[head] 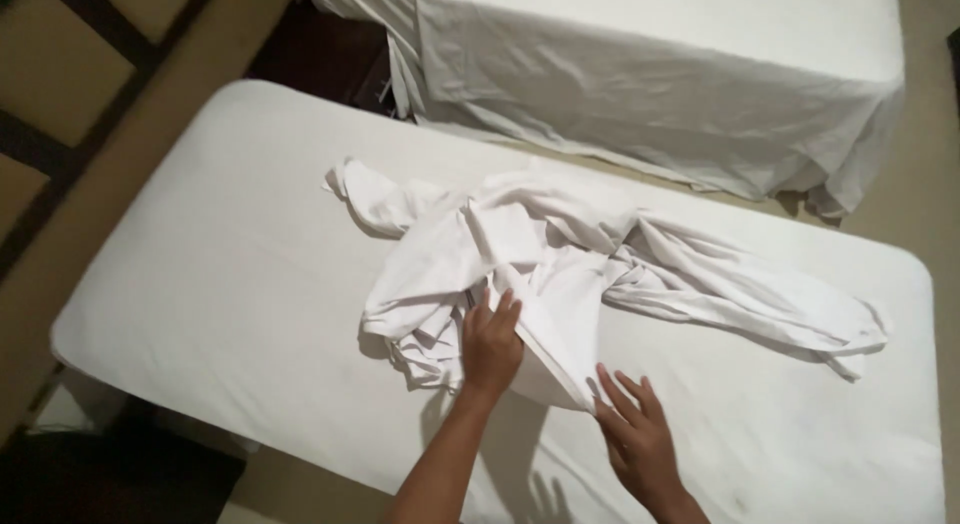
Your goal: The person spreads a white sheet over a mattress, smoothing it out and tucking the edges under. They adjust the sheet to ensure it is flat and properly aligned on the bed frame.
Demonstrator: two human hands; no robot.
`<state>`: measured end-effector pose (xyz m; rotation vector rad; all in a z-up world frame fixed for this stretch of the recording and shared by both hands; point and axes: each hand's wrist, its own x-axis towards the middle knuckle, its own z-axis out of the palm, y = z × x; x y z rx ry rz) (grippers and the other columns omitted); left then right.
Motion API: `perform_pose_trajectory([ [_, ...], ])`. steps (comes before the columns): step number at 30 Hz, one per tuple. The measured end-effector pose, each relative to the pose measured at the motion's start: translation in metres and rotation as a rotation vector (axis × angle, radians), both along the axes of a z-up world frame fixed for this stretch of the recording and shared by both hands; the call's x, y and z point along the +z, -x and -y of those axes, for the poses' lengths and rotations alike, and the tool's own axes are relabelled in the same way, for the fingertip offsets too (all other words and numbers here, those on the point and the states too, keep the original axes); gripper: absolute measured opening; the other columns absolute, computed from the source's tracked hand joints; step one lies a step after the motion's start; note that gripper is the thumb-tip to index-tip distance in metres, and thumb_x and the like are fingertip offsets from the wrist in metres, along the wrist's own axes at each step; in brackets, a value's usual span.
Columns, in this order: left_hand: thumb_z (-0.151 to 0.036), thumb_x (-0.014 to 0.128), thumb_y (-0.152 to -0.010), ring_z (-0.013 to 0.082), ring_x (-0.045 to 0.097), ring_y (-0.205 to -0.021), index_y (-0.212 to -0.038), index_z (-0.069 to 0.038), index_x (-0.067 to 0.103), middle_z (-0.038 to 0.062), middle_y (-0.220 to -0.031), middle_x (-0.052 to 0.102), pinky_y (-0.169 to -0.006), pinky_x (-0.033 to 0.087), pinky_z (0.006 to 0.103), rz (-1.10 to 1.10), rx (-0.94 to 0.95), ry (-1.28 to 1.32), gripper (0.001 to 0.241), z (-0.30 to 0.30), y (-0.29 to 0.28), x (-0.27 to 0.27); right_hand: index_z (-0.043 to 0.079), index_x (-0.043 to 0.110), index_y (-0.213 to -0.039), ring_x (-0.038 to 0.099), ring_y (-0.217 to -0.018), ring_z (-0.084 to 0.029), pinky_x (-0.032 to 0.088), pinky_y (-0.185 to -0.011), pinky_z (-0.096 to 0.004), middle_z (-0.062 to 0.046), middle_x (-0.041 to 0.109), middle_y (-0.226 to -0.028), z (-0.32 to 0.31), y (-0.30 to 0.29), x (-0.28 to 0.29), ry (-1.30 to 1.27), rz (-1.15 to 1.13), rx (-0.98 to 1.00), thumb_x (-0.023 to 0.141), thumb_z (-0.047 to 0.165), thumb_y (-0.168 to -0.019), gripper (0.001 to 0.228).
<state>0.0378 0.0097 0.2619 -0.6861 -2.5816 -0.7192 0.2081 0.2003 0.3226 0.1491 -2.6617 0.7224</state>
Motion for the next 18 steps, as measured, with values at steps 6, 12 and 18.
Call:
perform_pose_trajectory([
  [6,-0.005,0.064,-0.087,0.0371,0.056,-0.130,-0.112,-0.002,0.072,0.009,-0.131,0.070,-0.106,0.040,0.0537,0.009,-0.026,-0.034,0.026,0.009,-0.003,0.048,0.013,0.072,-0.117,0.056,-0.131,-0.033,0.040,-0.115,-0.054,-0.004,0.058,-0.148,-0.036,-0.016,0.030,-0.034,-0.053,-0.090,0.068,0.004,-0.083,0.036],
  [12,-0.009,0.065,-0.092,0.0325,0.058,-0.126,-0.122,0.003,0.072,0.013,-0.125,0.071,-0.105,0.040,0.0527,-0.173,-0.102,-0.065,0.033,-0.008,-0.036,0.085,0.021,0.073,-0.123,0.046,-0.133,-0.038,0.043,-0.110,-0.045,-0.008,0.049,-0.162,-0.089,-0.007,0.010,0.077,0.088,-0.421,0.070,0.008,-0.092,0.034],
  [18,-0.019,0.071,-0.089,0.0286,0.059,-0.126,-0.110,-0.003,0.072,0.011,-0.125,0.073,-0.108,0.036,0.0480,-0.147,-0.317,-0.042,0.026,-0.045,-0.091,0.135,0.021,0.053,-0.148,0.033,-0.139,-0.041,0.023,-0.104,-0.059,-0.011,0.023,-0.167,-0.017,0.014,0.110,0.001,0.277,-0.170,0.091,0.028,-0.063,0.094],
])
